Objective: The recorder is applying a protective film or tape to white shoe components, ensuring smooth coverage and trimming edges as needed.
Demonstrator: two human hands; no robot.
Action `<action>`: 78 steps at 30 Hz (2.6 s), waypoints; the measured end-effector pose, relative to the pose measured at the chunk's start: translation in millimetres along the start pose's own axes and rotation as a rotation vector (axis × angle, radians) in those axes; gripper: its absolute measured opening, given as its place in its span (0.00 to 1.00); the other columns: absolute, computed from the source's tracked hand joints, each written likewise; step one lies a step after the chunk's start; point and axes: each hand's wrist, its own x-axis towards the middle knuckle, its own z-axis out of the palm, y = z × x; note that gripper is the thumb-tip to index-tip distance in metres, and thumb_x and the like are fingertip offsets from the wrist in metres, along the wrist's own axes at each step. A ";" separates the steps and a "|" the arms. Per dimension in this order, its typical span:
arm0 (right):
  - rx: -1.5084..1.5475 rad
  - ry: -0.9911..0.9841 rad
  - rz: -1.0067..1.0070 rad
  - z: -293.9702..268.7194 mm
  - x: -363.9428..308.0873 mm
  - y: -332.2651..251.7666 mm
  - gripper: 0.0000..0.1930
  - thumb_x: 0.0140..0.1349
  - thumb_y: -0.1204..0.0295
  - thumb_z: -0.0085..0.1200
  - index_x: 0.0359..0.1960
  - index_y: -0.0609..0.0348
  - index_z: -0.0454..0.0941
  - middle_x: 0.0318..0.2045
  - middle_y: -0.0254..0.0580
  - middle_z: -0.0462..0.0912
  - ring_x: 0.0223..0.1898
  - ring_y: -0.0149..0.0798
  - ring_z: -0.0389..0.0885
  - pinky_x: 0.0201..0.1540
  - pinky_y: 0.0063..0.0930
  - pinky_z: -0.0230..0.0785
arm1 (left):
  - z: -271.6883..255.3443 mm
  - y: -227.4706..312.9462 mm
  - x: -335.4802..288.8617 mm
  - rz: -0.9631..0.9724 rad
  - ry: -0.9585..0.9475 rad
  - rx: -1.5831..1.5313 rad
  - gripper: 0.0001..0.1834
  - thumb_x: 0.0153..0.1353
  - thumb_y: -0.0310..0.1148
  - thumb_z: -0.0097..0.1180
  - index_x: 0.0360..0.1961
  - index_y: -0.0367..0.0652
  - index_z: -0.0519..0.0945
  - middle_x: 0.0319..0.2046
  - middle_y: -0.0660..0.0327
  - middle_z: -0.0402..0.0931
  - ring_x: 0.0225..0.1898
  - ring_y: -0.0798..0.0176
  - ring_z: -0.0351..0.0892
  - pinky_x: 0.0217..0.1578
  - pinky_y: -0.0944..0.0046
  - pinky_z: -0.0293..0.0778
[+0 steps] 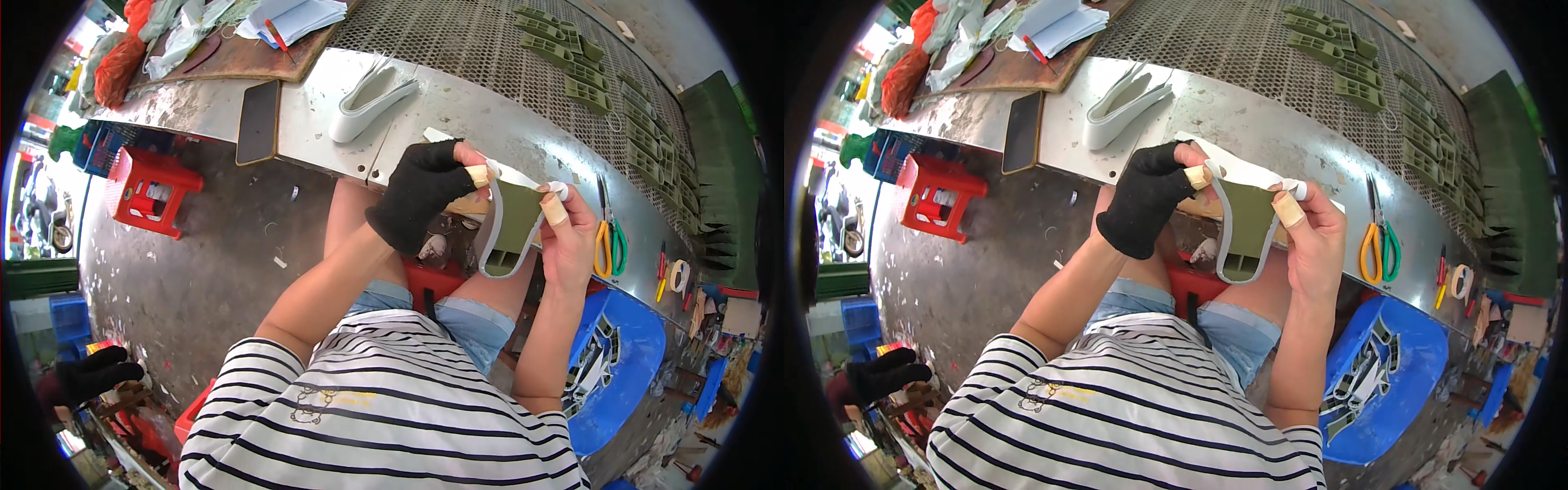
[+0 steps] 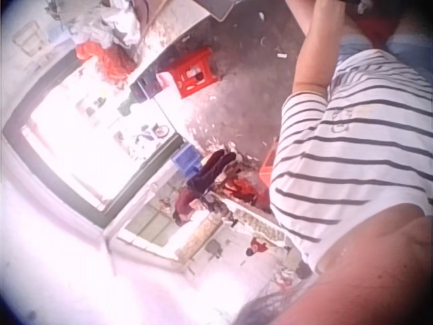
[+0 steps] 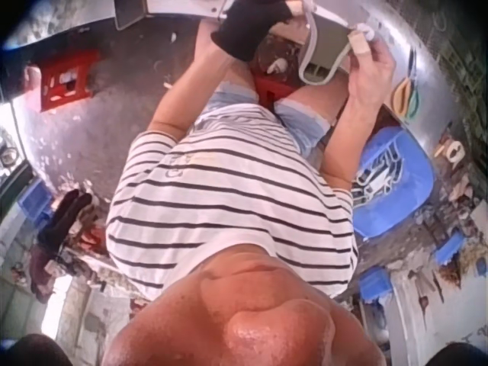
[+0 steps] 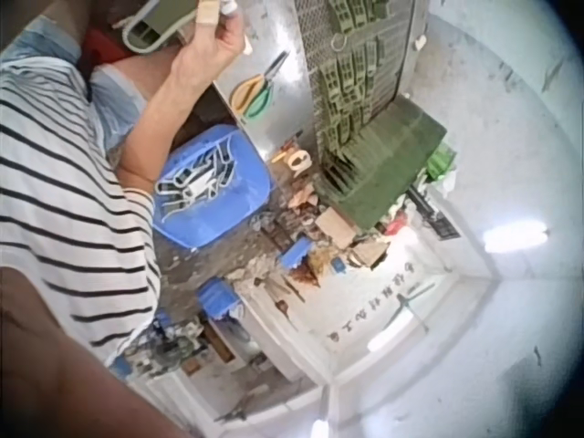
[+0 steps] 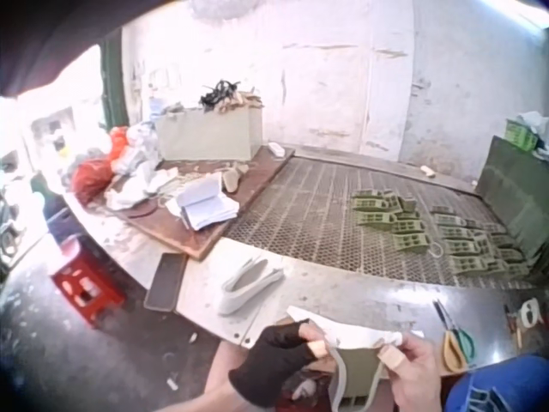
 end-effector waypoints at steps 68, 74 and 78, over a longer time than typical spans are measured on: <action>-0.259 0.283 0.140 -157.9 107.7 -10.4 0.12 0.54 0.68 0.51 0.35 0.63 0.76 0.32 0.38 0.80 0.32 0.31 0.78 0.36 0.27 0.71 | 24.0 -60.1 -5.2 0.179 -0.169 1.444 0.27 0.48 0.35 0.57 0.52 0.51 0.71 0.50 0.58 0.67 0.42 0.51 0.75 0.37 0.54 0.75; -0.353 0.716 -0.226 -230.5 72.1 -114.0 0.09 0.58 0.72 0.50 0.37 0.65 0.75 0.32 0.39 0.79 0.31 0.34 0.78 0.34 0.24 0.72 | 26.7 -62.8 15.3 0.178 -0.165 1.469 0.26 0.51 0.40 0.55 0.54 0.53 0.71 0.46 0.53 0.68 0.33 0.49 0.78 0.34 0.52 0.75; -1.128 0.684 -0.465 -151.9 36.4 -127.8 0.08 0.57 0.71 0.51 0.36 0.61 0.76 0.25 0.35 0.78 0.27 0.30 0.77 0.28 0.26 0.69 | 42.5 -48.9 28.3 0.044 -0.250 1.491 0.22 0.53 0.39 0.55 0.51 0.50 0.74 0.43 0.55 0.71 0.33 0.55 0.78 0.33 0.57 0.75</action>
